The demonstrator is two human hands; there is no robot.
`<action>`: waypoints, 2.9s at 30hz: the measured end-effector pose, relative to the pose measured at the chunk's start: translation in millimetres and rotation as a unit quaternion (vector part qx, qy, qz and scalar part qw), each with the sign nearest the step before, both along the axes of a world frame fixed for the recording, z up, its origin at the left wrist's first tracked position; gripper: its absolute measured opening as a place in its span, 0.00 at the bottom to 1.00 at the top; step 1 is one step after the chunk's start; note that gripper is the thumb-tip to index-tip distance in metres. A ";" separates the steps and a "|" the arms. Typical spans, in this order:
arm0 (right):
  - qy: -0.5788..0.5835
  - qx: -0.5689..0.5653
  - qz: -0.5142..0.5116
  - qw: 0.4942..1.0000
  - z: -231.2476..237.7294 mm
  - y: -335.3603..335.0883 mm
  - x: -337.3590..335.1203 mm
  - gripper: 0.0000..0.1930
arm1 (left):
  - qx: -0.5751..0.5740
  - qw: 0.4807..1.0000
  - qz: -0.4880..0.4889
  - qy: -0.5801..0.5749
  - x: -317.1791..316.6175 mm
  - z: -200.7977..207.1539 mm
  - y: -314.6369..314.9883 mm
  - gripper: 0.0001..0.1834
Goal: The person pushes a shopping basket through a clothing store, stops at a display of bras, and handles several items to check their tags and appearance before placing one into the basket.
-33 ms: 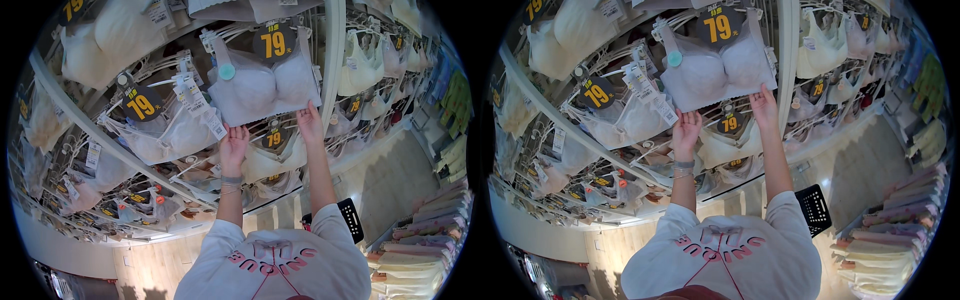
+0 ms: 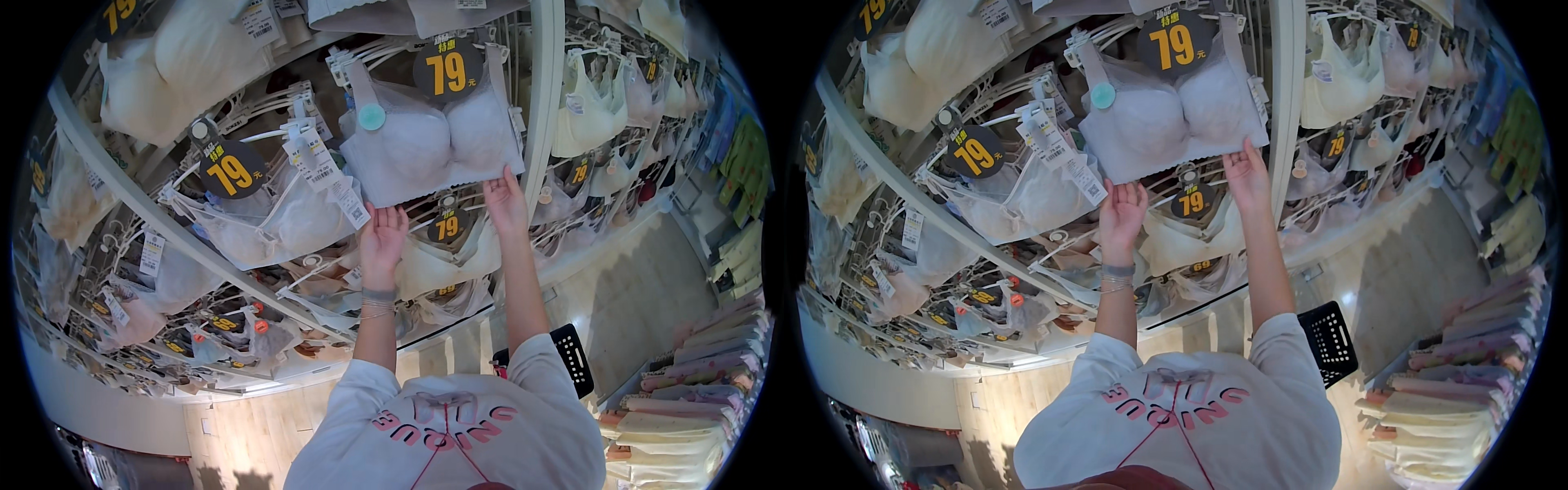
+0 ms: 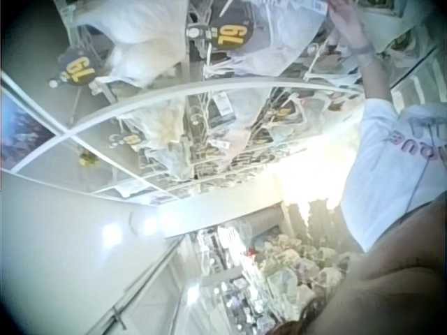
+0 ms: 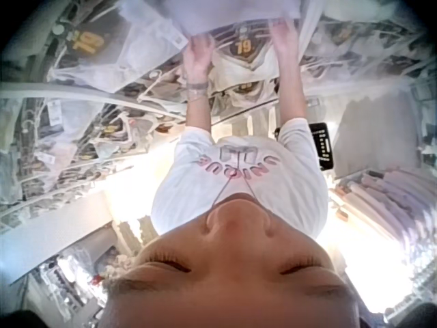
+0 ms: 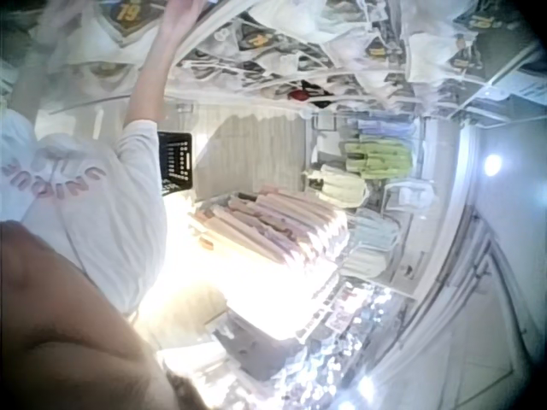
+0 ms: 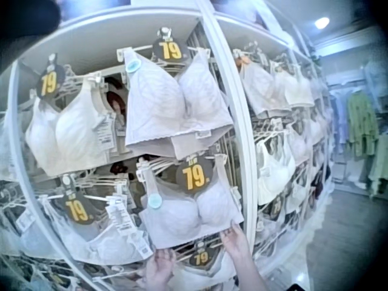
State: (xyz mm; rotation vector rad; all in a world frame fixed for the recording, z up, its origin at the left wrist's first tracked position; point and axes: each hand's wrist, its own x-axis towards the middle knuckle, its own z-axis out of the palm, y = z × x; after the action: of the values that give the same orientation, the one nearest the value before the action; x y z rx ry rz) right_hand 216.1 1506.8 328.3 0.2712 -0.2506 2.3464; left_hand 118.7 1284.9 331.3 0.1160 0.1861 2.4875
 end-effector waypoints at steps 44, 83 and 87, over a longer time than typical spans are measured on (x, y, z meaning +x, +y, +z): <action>-0.848 0.460 -0.223 0.138 -290.8 -271.4 333.2 0.10 | -0.145 0.246 -0.139 0.948 277.1 -293.5 0.4 0.06; -0.811 0.526 -0.216 0.140 -288.3 -351.5 342.0 0.09 | -0.207 0.315 -0.137 0.916 275.9 -295.0 -110.9 0.05; -0.805 0.529 -0.244 0.112 -288.1 -349.1 341.8 0.09 | -0.203 0.326 -0.127 0.915 277.2 -297.7 -110.5 0.04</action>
State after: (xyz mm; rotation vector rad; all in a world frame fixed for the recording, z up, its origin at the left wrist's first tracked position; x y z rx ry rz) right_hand 558.0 1157.7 40.2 -1.6033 -2.3879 0.1288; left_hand 395.9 1174.3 33.6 2.3420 1.4189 0.6054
